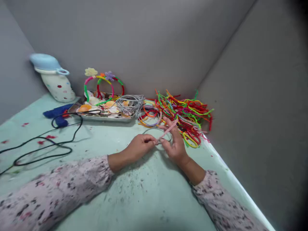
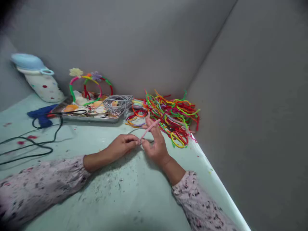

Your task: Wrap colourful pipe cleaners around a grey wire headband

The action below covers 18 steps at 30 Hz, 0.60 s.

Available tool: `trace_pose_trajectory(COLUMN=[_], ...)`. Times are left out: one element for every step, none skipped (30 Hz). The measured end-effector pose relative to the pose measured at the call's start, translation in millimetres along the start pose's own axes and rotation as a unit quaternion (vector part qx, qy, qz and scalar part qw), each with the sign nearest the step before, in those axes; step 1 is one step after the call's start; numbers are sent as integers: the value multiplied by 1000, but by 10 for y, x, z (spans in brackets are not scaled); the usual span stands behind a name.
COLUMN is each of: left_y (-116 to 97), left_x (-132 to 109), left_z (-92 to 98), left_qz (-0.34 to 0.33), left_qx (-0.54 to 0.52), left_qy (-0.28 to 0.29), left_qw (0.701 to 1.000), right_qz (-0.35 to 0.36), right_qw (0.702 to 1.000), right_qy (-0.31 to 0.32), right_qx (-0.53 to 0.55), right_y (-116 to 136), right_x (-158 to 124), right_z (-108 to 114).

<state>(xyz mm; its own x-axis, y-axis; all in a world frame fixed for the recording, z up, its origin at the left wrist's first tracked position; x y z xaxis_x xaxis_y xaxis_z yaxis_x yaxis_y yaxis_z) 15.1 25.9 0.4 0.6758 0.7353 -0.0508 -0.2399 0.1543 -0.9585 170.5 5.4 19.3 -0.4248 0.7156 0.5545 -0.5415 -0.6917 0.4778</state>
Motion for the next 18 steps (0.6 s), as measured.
trace_pose_trajectory(left_y=[-3, -6, -8, -9, -8, -5, 0, 6, 13, 20, 25, 29, 31, 32, 32, 32, 33, 34], left_x=[5, 10, 13, 15, 16, 16, 16, 16, 17, 18, 20, 22, 23, 23, 23, 21, 20, 18], left_z=[-6, -11, -14, -16, -16, -15, -12, -11, -10, -9, -9, -9, -10, -9, -9, -7, -6, -5], left_qz=[-1, -3, -4, -5, -6, -7, -8, -9, -11, -14, -19, -24, -30, -35, -39, -43, -44, -43], left_qx=[2, 2, 2, 1, 0, -3, -8, -13, -18, -20, -19, -13, -6, 2, 12, 21, 29, 33], left_qy=[-3, -5, -8, -11, -14, -17, -19, -20, -20, -19, -18, -19, -20, -24, -28, -34, -38, -39], left_qw=[1000, 1000, 1000, 1000, 1000, 1000, 1000, 1000, 1000, 1000, 999, 999, 999, 999, 999, 998, 998, 998], right_qz=[12, 22, 29, 34, 37, 37, 32, 24, 14, 5, -3, -10, -16, -21, -26, -32, -38, -44], right_qw=[1000, 999, 999, 998, 998, 998, 999, 999, 999, 999, 998, 998, 998, 998, 998, 997, 997, 996], right_qy=[-16, -26, -30, -30, -24, -12, 6, 25, 40, 50, 54, 56, 58, 60, 63, 65, 67, 68], right_qx=[-12, -22, -30, -35, -40, -40, -36, -30, -23, -16, -10, -5, 1, 7, 14, 21, 28, 34], right_y=[13, 23, 30, 32, 32, 29, 22, 14, 7, 2, -2, -3, -3, -4, -5, -8, -12, -17], right_x=[-12, -23, -31, -35, -37, -35, -31, -25, -20, -15, -11, -7, -4, 0, 3, 6, 9, 10], right_z=[16, 28, 35, 37, 34, 25, 12, -3, -16, -27, -34, -40, -45, -50, -55, -60, -64, -67])
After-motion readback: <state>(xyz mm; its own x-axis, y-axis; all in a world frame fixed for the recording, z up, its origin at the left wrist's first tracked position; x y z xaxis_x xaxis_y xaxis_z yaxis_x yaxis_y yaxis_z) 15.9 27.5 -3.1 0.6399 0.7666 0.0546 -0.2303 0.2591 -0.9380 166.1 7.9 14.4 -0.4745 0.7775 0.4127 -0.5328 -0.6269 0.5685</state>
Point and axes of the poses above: each hand's wrist, its own x-axis towards the middle knuckle, its own z-axis out of the back of the hand, y = z × x, the point moved 3 cm from there along x, towards the middle knuckle, and after that the axes turned 13 degrees about y, right-handed, at the moved point
